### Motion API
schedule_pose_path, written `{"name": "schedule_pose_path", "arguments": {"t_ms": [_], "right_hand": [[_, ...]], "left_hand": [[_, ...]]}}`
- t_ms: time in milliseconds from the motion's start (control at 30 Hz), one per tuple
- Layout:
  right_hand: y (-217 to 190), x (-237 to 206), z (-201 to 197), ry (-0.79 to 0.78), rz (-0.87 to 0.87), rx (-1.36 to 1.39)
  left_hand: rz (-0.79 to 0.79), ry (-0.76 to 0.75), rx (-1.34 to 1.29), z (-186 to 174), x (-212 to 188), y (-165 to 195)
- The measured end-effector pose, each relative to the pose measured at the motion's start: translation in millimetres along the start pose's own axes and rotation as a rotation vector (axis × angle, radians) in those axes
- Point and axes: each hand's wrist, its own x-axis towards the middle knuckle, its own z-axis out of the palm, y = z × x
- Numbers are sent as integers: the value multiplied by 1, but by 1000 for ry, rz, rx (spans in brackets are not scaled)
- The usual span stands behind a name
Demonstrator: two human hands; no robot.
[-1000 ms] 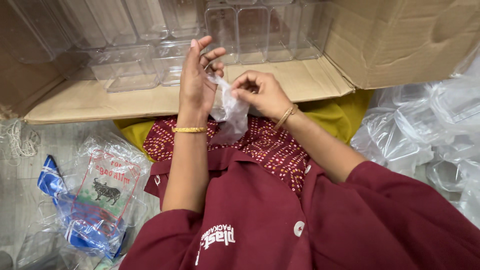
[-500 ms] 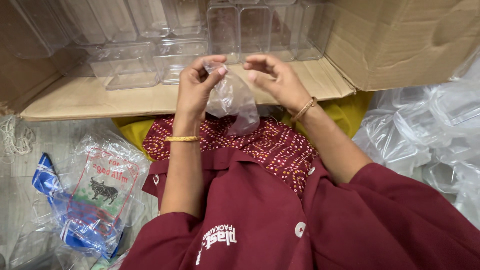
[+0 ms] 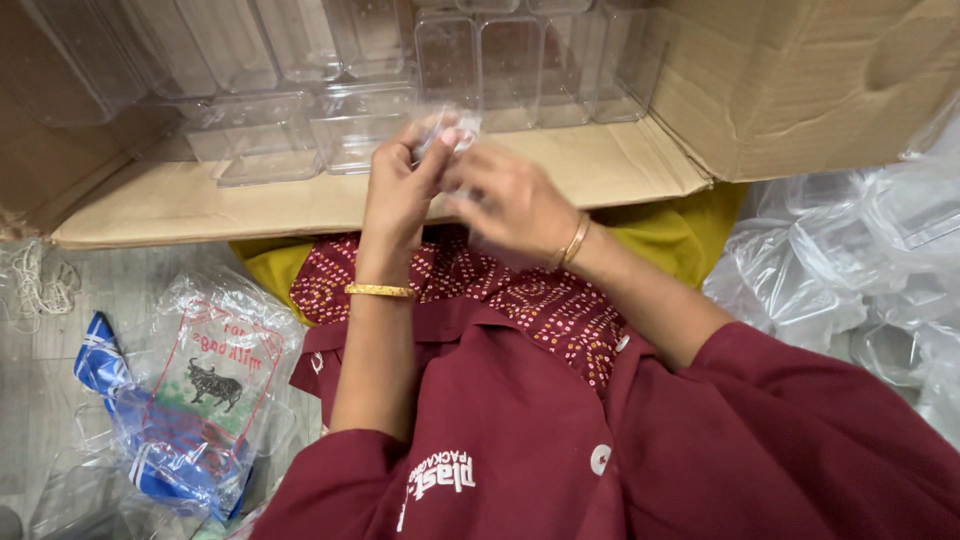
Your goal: The person sits on the floor in front of an open cardboard box of clear plastic containers. They open a plastic poly bag, place containers into it one at a time, gather and twist the bag closed, and set the filled bag aside while continuing with more containers.
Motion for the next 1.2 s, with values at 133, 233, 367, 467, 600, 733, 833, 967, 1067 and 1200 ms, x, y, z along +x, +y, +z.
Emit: {"name": "schedule_pose_path", "arguments": {"t_ms": [133, 233, 367, 467, 600, 733, 833, 967, 1067, 1200], "right_hand": [[3, 0, -1, 97, 31, 186], [23, 7, -10, 207, 163, 338], [52, 21, -4, 33, 234, 702], [63, 21, 7, 8, 365, 726], [67, 13, 21, -43, 480, 588], [70, 12, 33, -8, 423, 557], [73, 15, 37, 86, 387, 814], [71, 17, 35, -3, 408, 932], [65, 19, 38, -86, 375, 865], [59, 27, 44, -23, 463, 787]], "left_hand": [[23, -7, -170, -11, 2, -3], [-29, -43, -230, -20, -5, -5], [55, 20, -151, -20, -3, -7], [190, 134, -71, -22, 3, -9], [236, 224, -8, -27, 5, -20], [196, 246, -33, -31, 2, -30], [166, 221, -33, -37, -4, -28], [144, 196, -50, -36, -5, -23], [198, 212, -25, -31, -4, -22], [299, 296, 119, -29, -6, -17]]}}
